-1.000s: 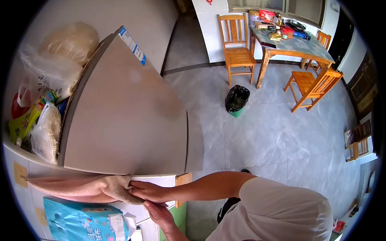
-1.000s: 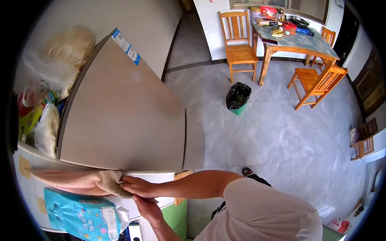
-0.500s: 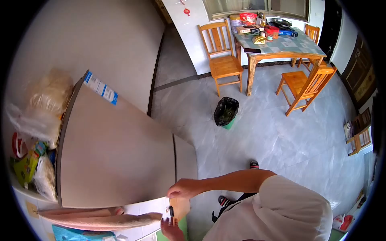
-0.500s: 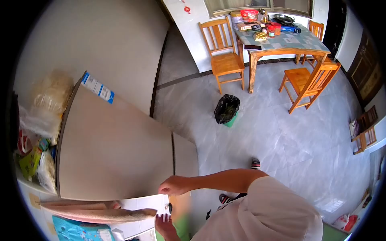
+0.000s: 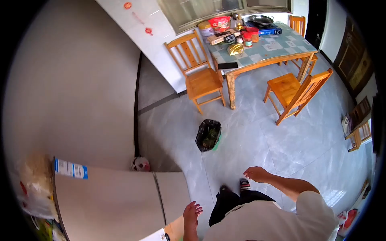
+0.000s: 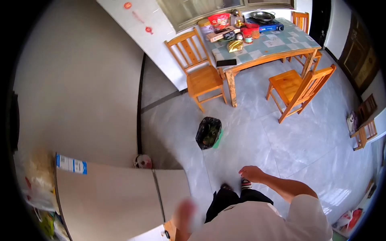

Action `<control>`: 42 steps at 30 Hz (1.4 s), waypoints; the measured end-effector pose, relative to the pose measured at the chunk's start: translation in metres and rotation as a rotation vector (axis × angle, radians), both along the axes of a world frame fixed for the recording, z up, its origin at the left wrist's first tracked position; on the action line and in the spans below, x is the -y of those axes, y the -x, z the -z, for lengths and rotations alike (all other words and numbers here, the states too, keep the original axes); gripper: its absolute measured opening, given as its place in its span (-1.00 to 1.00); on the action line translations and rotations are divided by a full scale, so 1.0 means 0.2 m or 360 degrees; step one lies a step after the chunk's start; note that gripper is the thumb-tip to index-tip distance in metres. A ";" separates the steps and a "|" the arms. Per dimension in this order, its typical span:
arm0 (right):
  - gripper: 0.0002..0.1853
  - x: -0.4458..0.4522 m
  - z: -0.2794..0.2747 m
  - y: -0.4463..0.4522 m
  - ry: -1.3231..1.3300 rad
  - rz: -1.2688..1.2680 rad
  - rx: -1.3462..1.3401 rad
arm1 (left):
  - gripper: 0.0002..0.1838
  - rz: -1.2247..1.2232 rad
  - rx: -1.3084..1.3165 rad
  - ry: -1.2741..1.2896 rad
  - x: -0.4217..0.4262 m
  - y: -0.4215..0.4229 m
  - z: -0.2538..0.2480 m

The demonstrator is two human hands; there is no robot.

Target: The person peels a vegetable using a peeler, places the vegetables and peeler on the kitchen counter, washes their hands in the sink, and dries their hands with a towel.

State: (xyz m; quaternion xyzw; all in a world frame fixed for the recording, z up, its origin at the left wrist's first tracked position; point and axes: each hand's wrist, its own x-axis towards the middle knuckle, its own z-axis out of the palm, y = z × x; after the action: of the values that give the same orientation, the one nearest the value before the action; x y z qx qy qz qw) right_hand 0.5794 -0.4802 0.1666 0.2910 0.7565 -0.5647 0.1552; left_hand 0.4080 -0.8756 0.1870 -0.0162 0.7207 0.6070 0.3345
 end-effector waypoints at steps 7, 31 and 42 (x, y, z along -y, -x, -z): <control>-0.68 -0.36 0.10 0.12 0.0610 0.0731 0.0027 | -0.58 0.0219 0.0229 0.0014 -0.83 0.66 0.03; -0.70 -1.54 -0.08 0.15 0.0586 0.1867 0.0105 | -0.70 0.0717 0.0238 0.0006 -4.25 2.04 0.42; -0.70 -2.38 -0.12 0.41 0.0535 0.1560 -0.0144 | -0.75 0.0198 0.0281 -0.0400 -4.29 1.85 0.32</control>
State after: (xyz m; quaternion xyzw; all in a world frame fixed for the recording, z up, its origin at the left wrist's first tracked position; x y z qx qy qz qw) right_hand 0.4982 -0.0046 0.1905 0.5574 0.4362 -0.6969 -0.1156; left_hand 0.0372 -0.0171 0.1221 0.0172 0.6065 0.6668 0.4328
